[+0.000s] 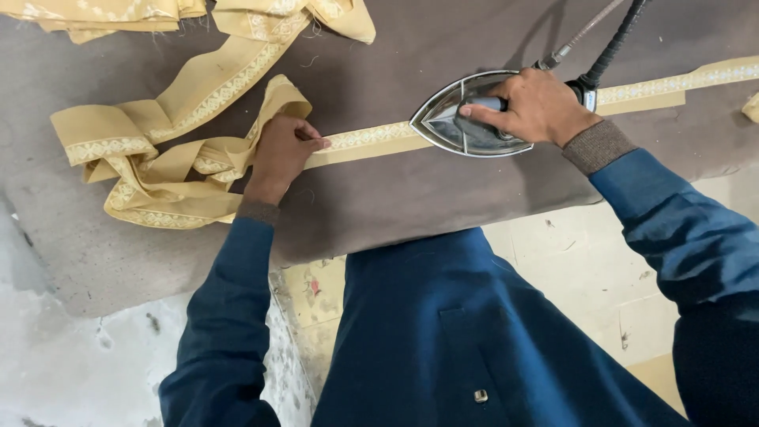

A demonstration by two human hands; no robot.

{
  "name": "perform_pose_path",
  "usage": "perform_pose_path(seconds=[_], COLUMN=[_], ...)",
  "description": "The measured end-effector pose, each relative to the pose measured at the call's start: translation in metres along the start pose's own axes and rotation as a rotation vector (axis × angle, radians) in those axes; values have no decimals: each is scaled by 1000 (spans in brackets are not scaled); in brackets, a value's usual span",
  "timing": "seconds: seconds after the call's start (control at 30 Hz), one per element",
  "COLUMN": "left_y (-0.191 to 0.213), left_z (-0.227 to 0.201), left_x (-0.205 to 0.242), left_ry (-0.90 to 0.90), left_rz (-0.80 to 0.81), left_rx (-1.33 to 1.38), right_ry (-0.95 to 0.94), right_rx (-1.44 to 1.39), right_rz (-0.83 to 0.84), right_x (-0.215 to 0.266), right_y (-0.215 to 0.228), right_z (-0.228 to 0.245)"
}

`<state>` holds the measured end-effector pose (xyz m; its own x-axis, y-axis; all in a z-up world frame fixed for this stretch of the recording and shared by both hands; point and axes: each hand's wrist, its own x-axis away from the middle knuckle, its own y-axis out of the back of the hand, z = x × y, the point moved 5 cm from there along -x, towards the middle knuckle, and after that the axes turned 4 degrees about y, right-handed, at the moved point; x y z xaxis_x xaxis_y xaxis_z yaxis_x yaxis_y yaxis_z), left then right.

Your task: The person unfolds a long beige fabric strip on a worktable, aligns it, and irons it with a steam iron. They repeatedly fold and press sections of the strip, moving along its length to smooth and set the folds.

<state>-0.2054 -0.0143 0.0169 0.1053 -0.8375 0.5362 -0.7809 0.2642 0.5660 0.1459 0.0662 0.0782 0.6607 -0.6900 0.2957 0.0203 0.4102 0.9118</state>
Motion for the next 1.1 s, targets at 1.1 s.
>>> perform_pose_path(seconds=[1.1], left_y=[11], left_z=[11], left_x=[2], left_ry=[-288], left_rz=[158], left_rx=[-10], right_ry=[21], right_rx=[46], right_rz=[14], right_x=[-47], right_y=[-11], right_z=[71])
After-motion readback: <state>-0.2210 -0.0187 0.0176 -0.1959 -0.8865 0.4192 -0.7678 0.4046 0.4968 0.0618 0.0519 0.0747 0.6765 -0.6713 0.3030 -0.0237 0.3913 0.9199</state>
